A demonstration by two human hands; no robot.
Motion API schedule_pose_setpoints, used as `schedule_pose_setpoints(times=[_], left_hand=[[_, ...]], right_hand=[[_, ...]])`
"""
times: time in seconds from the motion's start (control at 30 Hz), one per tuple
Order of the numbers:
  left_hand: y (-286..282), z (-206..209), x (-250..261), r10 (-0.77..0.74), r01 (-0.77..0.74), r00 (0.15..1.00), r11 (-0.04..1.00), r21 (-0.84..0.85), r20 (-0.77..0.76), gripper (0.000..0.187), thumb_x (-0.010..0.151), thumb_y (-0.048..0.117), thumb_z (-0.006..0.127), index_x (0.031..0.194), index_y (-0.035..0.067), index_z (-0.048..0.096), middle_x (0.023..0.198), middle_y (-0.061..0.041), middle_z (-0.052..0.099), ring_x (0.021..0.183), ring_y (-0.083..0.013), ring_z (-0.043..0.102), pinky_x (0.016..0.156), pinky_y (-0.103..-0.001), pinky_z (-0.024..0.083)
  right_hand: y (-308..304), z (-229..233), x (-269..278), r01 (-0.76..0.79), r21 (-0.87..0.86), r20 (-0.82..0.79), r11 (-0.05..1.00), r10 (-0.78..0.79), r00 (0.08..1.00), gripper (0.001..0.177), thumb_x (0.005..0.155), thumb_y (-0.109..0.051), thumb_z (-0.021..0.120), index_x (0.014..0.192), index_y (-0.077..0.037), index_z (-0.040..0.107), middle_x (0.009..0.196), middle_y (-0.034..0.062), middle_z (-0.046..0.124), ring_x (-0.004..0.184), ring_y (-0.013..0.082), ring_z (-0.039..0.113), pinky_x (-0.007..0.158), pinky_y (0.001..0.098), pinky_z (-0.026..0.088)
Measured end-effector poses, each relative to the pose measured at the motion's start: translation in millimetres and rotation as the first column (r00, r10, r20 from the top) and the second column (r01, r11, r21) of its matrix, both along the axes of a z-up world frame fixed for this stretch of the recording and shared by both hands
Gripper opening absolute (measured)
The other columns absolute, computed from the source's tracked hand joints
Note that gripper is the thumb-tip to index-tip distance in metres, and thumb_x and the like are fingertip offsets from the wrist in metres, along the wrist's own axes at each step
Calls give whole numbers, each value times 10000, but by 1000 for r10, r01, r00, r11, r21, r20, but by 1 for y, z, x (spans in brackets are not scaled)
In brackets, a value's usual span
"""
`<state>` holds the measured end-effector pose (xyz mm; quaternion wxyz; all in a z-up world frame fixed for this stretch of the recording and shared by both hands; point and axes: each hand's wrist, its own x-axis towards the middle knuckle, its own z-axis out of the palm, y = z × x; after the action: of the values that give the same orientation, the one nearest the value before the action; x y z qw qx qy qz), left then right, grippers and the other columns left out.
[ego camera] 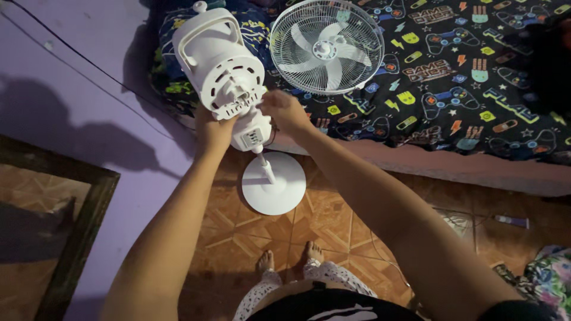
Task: The person disassembles a standing fan by removing the front grille, detaching the fan blades, and unscrewing the rear grille. They then detach the motor housing from the stand and place the components on a nearby bed.
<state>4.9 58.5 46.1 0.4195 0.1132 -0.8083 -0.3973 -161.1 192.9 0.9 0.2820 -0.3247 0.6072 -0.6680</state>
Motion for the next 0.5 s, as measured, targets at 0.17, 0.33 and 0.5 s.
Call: schedule_pose_setpoints(times=[0.17, 0.33, 0.5], left_hand=[[-2, 30, 14, -236, 215, 971, 930, 297, 36, 698, 714, 80, 930, 1329, 4, 608, 1249, -120, 710, 1132, -256, 692, 955, -371, 562], [-9, 52, 17, -373, 402, 915, 879, 256, -157, 1295, 656, 84, 989, 1591, 80, 93, 1467, -117, 511, 1327, -223, 562, 1093, -355, 517], [-26, 61, 10, -307, 295, 951, 863, 410, -37, 1252, 631, 47, 970, 1608, 79, 189, 1475, -123, 537, 1330, -235, 590, 1075, -370, 557]], right_hand=[[15, 69, 23, -102, -148, 235, 984, 135, 962, 424, 882, -34, 686, 1285, -11, 559, 1083, 76, 700, 984, 176, 712, 848, 333, 589], [22, 99, 35, -68, -104, 81, 992, 77, 994, 369, 899, -55, 733, 1240, 12, 609, 1026, 99, 727, 931, 176, 728, 817, 309, 601], [20, 100, 38, 42, -49, -127, 998, -48, 991, 246, 895, -59, 769, 1087, 74, 692, 950, 125, 773, 857, 161, 730, 768, 284, 588]])
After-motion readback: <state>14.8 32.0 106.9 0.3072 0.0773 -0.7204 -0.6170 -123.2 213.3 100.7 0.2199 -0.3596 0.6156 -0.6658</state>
